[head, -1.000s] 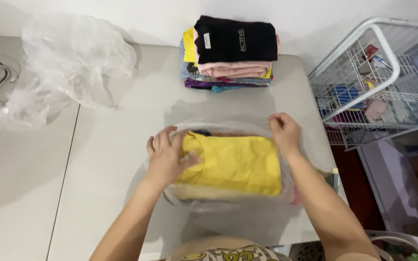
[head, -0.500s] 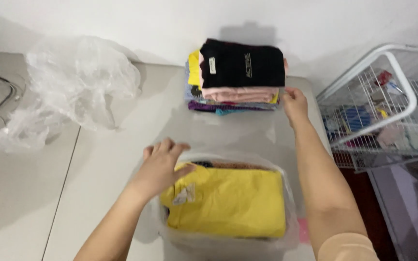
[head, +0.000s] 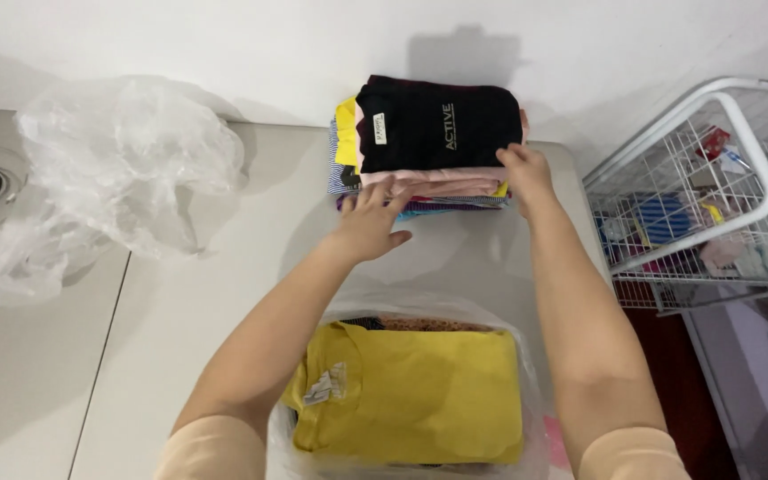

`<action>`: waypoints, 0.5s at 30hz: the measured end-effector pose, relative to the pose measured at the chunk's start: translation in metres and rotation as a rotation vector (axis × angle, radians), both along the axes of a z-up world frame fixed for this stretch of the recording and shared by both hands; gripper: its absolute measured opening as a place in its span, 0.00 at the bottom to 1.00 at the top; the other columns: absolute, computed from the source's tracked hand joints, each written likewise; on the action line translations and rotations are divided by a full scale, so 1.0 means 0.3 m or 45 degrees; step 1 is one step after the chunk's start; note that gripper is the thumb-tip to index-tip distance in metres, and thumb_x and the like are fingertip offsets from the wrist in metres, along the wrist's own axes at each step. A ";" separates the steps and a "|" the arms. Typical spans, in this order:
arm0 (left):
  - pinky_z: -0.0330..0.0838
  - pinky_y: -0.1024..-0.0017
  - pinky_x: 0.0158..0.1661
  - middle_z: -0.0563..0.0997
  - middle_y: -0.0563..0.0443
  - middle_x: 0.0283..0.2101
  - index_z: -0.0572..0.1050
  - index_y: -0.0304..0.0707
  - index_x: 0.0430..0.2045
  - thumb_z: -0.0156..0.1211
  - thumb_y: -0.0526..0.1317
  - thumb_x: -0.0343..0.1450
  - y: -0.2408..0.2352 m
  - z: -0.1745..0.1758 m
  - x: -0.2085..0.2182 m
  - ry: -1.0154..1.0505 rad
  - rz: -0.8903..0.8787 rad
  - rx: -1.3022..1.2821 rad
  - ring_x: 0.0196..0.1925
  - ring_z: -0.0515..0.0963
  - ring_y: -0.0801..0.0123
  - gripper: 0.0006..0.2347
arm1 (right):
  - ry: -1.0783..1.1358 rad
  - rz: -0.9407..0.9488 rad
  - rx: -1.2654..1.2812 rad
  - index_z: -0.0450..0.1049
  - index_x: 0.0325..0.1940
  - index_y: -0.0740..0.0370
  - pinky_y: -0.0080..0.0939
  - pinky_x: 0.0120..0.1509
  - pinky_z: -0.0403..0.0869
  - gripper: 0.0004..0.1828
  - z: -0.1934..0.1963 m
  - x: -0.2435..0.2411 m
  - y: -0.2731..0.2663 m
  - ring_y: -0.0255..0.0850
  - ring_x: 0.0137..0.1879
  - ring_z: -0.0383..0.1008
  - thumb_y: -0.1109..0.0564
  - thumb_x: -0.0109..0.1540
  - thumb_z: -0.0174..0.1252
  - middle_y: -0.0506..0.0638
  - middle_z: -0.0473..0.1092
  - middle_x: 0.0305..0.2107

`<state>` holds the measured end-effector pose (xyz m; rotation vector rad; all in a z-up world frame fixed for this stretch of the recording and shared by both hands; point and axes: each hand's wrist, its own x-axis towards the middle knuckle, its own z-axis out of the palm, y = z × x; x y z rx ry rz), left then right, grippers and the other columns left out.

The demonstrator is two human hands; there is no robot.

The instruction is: The person opens a clear plastic bag on a white table and places folded clothes into it one by one. The person picks up each folded garment from a stack, places it into the bag, and presses it down to fit. The video ends while the person continues placing clothes into the bag.

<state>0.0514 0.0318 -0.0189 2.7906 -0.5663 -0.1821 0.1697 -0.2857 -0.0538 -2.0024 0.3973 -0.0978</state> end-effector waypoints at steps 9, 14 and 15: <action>0.70 0.45 0.62 0.56 0.41 0.74 0.52 0.57 0.73 0.53 0.52 0.76 -0.217 -0.089 0.073 0.069 -0.151 -0.517 0.68 0.69 0.39 0.29 | -0.449 0.198 0.862 0.74 0.58 0.68 0.66 0.68 0.70 0.20 0.422 -0.275 0.278 0.52 0.67 0.61 0.56 0.64 0.63 0.57 0.66 0.57; 0.60 0.47 0.69 0.45 0.29 0.77 0.40 0.60 0.76 0.50 0.50 0.78 -0.234 -0.049 0.091 0.169 -0.101 -0.838 0.72 0.62 0.36 0.32 | -0.580 0.274 1.033 0.73 0.58 0.74 0.58 0.67 0.77 0.20 0.602 -0.478 0.347 0.45 0.55 0.62 0.60 0.63 0.62 0.57 0.66 0.47; 0.60 0.47 0.69 0.45 0.29 0.77 0.40 0.60 0.76 0.50 0.50 0.78 -0.224 -0.048 0.086 0.161 -0.110 -0.838 0.72 0.62 0.36 0.32 | -0.592 0.274 1.030 0.73 0.58 0.74 0.58 0.67 0.77 0.20 0.612 -0.505 0.341 0.45 0.55 0.62 0.60 0.63 0.62 0.57 0.66 0.47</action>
